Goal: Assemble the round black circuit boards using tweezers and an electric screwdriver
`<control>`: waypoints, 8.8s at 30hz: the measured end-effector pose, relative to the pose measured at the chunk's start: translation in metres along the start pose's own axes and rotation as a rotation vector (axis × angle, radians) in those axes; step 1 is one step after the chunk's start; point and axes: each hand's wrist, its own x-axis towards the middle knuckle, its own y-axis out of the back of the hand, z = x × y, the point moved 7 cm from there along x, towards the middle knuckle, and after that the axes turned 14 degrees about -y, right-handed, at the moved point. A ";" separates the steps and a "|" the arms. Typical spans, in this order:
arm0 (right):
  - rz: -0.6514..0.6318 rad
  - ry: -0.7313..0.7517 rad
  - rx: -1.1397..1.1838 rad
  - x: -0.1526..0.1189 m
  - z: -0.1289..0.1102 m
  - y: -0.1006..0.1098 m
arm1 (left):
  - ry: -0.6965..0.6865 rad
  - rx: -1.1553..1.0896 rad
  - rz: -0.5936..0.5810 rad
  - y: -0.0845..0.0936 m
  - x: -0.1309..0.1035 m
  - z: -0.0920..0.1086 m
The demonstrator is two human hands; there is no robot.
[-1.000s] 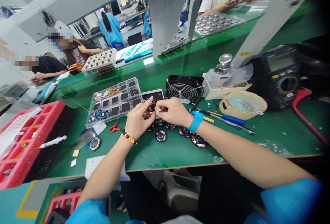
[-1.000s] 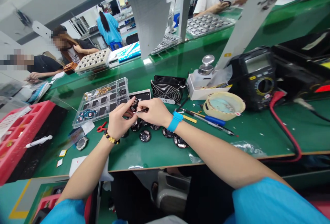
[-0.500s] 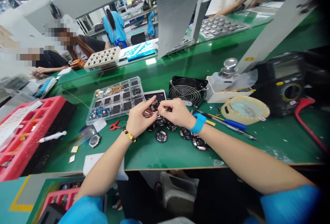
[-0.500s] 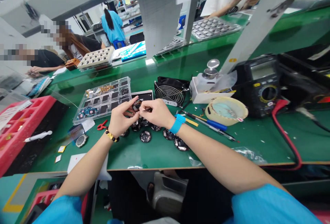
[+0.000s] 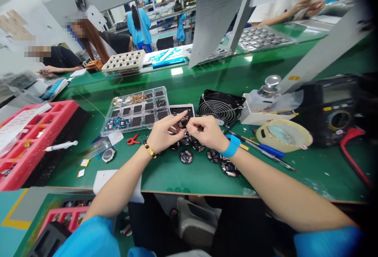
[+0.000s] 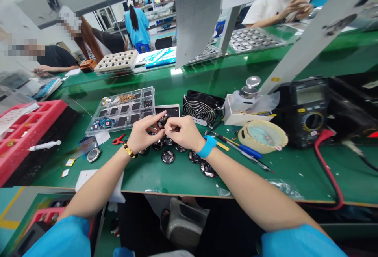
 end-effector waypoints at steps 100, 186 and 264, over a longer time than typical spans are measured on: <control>0.211 -0.256 0.114 0.013 0.032 0.000 | 0.427 -0.201 0.239 0.003 -0.009 -0.013; 0.069 -0.237 0.217 -0.001 0.016 -0.013 | 0.483 -0.365 0.345 -0.001 -0.015 -0.033; 0.264 -0.157 -0.062 -0.004 0.014 -0.002 | 0.387 -0.054 0.314 0.005 -0.011 -0.009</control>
